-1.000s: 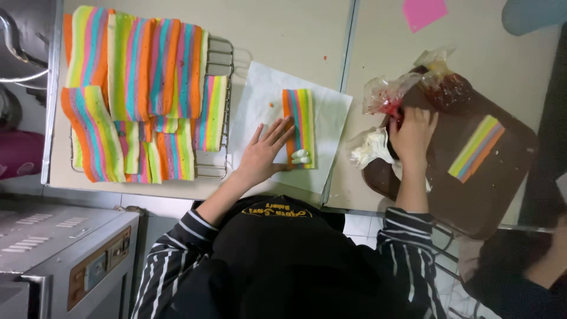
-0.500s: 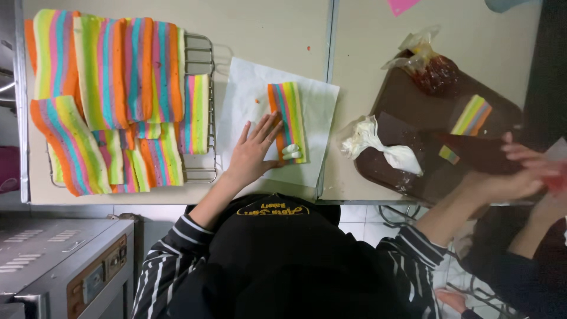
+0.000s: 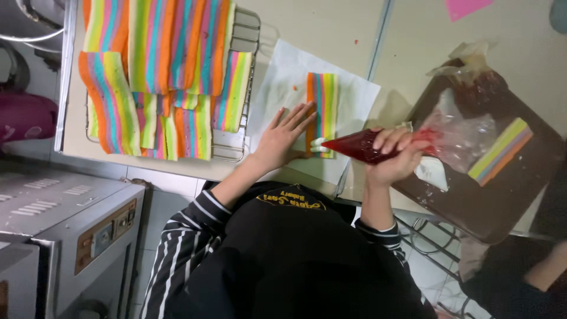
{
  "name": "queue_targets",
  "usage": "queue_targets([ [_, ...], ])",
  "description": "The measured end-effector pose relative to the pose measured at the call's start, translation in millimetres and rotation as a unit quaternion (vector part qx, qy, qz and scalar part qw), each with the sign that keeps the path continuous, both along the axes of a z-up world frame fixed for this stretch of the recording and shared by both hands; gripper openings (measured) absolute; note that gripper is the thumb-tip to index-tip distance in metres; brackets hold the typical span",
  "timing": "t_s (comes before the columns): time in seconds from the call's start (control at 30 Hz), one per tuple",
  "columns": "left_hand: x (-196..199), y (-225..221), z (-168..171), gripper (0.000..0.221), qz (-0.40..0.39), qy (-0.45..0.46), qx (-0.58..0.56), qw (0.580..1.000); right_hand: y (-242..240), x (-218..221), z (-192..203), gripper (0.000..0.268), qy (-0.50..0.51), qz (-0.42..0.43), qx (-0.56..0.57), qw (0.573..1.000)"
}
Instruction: The person prepares rainbow cakes by placing cake strips on paper, applying white and red fillings with piping bags, and rolling them up.
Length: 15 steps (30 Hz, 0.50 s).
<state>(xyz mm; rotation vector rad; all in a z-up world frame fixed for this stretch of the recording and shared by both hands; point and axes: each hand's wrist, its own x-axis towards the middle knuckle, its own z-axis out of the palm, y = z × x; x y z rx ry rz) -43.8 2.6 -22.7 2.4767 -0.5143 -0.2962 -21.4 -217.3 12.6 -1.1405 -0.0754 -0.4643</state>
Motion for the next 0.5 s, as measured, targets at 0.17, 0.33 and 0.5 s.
queue_targets([
  [0.17, 0, 1, 1, 0.103, -0.010, 0.006, -0.004, 1.000, 13, -1, -11, 0.043, 0.013, 0.010, -0.035, 0.999],
  [0.33, 1, 0, 3, 0.104, -0.009, 0.010, 0.010, 1.000, 9, 1, -11, 0.044, 0.004, 0.019, -0.063, 0.998],
  [0.5, 1, 1, 7, 0.102, -0.013, 0.015, 0.014, 1.000, -1, -1, -10, 0.045, 0.006, 0.025, -0.078, 0.997],
])
